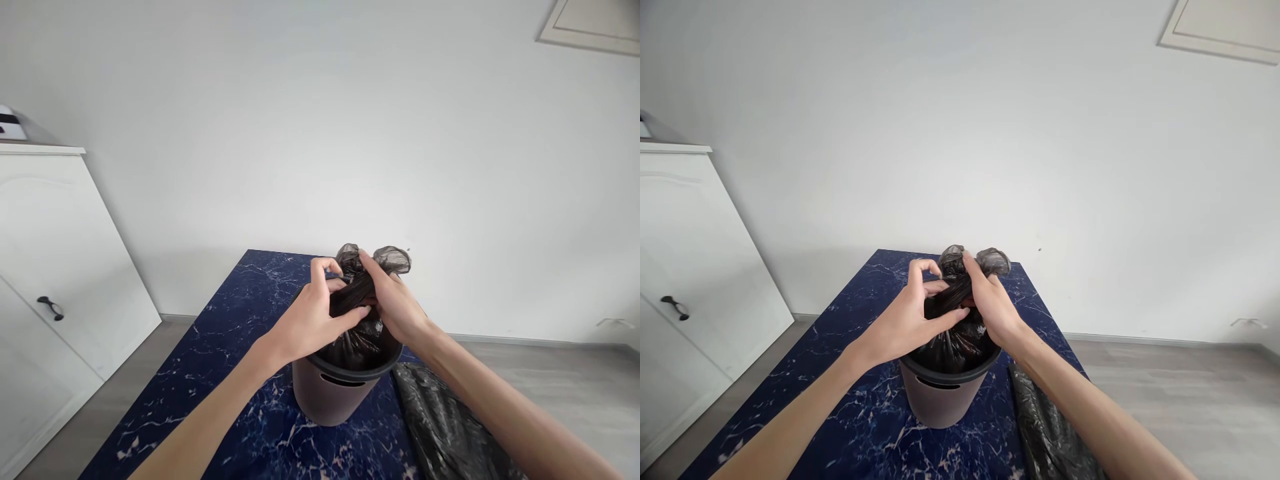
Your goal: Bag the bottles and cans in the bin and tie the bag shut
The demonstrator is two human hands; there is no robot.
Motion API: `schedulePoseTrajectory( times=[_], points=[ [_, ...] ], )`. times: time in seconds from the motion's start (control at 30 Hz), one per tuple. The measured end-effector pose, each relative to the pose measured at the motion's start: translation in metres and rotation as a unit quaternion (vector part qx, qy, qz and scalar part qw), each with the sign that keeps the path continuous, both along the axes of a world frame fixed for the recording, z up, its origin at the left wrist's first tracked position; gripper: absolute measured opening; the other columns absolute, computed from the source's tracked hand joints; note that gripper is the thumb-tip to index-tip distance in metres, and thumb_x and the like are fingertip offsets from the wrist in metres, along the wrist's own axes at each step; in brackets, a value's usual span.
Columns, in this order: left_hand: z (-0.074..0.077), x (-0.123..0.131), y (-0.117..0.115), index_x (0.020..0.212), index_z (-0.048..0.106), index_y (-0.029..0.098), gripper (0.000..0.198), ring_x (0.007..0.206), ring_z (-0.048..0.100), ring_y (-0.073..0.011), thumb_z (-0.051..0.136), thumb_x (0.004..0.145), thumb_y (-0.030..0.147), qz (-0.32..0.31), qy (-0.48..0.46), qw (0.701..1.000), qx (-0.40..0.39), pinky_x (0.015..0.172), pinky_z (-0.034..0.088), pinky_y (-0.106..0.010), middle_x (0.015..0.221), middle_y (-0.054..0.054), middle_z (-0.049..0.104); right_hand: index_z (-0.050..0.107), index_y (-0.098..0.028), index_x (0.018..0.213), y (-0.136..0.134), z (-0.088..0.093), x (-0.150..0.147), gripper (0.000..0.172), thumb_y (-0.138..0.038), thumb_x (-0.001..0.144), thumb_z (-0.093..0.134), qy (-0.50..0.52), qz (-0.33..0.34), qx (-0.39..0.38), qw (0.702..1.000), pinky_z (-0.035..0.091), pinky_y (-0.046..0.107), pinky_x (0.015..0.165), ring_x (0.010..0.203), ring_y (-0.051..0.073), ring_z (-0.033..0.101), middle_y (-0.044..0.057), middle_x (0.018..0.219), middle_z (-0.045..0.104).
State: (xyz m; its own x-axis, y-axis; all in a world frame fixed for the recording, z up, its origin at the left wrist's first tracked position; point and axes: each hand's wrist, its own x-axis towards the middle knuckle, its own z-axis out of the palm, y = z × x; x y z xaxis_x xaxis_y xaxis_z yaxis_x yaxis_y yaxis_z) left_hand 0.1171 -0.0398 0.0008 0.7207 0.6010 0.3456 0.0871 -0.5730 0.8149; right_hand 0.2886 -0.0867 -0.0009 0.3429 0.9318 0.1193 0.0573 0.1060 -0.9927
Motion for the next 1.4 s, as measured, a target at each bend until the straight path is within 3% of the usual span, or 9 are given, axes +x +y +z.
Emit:
schedulePoseTrajectory(
  times=[0.13,0.27,0.43,0.57,0.67,0.77,0.97,1.1,1.4],
  points=[
    [-0.002,0.0,0.013,0.114,0.028,0.029,0.039,0.114,0.075,-0.0286,0.063,0.105,0.043,-0.048,-0.023,0.996,-0.073,0.098,0.06,-0.051,0.115,-0.01,0.075,0.067,-0.023,0.083,-0.008,0.004,0.009,0.056,-0.076,0.096,0.06,0.048,0.068,0.001,0.996,0.049,0.037,0.074,0.073,0.021,0.059,0.004,0.076,0.065],
    [0.002,0.002,0.028,0.111,0.025,0.028,0.04,0.098,0.072,-0.0202,0.064,0.104,0.033,-0.119,-0.06,0.975,-0.178,0.091,0.057,-0.043,0.103,-0.003,0.072,0.062,-0.024,0.084,-0.022,0.017,0.026,0.051,-0.07,0.105,0.052,-0.171,0.163,0.018,0.972,0.049,0.037,0.079,0.077,0.019,0.056,0.002,0.082,0.063],
    [0.004,-0.001,0.034,0.113,0.027,0.028,0.037,0.103,0.069,-0.0202,0.063,0.104,0.03,-0.068,-0.033,0.983,-0.166,0.088,0.054,-0.04,0.108,-0.003,0.066,0.07,-0.025,0.097,-0.031,0.024,0.044,0.023,-0.038,0.109,0.055,-0.421,0.2,0.102,0.879,0.051,0.036,0.077,0.085,0.019,0.064,0.004,0.099,0.071],
    [0.004,-0.002,0.032,0.112,0.028,0.028,0.034,0.111,0.069,-0.0232,0.06,0.106,0.035,-0.037,-0.025,0.992,-0.114,0.093,0.052,-0.042,0.111,-0.005,0.067,0.075,-0.028,0.117,-0.026,0.009,0.053,0.044,-0.004,0.093,0.048,-0.535,0.114,0.165,0.821,0.056,0.034,0.083,0.1,0.021,0.074,0.004,0.116,0.078],
    [0.005,-0.004,0.029,0.114,0.029,0.028,0.033,0.109,0.069,-0.0237,0.06,0.107,0.038,-0.046,-0.022,0.992,-0.114,0.093,0.052,-0.043,0.108,-0.005,0.068,0.068,-0.028,0.127,-0.019,-0.006,0.055,0.059,0.001,0.08,0.047,-0.569,0.005,0.163,0.806,0.055,0.031,0.073,0.09,0.021,0.076,0.003,0.109,0.08],
    [0.006,-0.007,0.027,0.116,0.032,0.028,0.034,0.104,0.07,-0.0237,0.059,0.108,0.048,-0.056,-0.026,0.99,-0.126,0.092,0.052,-0.043,0.102,-0.003,0.07,0.063,-0.026,0.121,-0.012,-0.017,0.051,0.048,-0.002,0.081,0.052,-0.583,-0.077,0.174,0.79,0.05,0.029,0.063,0.077,0.02,0.072,0.003,0.096,0.077],
    [0.004,-0.002,0.04,0.137,0.052,0.027,0.06,0.108,0.073,-0.0279,0.055,0.101,0.074,0.016,-0.001,0.986,-0.164,0.101,0.052,-0.047,0.109,-0.007,0.075,0.061,-0.024,0.109,-0.002,-0.022,0.034,0.035,-0.001,0.084,0.053,-0.615,-0.124,0.295,0.721,0.046,0.029,0.061,0.085,0.02,0.065,0.009,0.11,0.066],
    [0.006,0.007,0.05,0.119,0.074,0.023,0.054,0.118,0.071,-0.0304,0.066,0.097,0.071,-0.057,-0.003,0.99,-0.13,0.102,0.053,-0.044,0.117,-0.009,0.078,0.061,-0.023,0.108,0.0,-0.018,0.028,0.043,0.006,0.08,0.045,-0.65,-0.142,0.338,0.666,0.043,0.032,0.064,0.076,0.02,0.054,0.005,0.092,0.06],
    [0.007,0.003,0.054,0.086,0.073,0.021,0.049,0.085,0.071,-0.0246,0.075,0.088,0.069,0.033,0.012,0.998,-0.051,0.076,0.053,-0.034,0.088,-0.006,0.078,0.06,-0.024,0.118,-0.023,-0.007,0.035,0.031,-0.009,0.095,0.045,-0.671,-0.002,0.244,0.7,0.045,0.037,0.068,0.073,0.023,0.061,0.005,0.085,0.071]
  ],
)
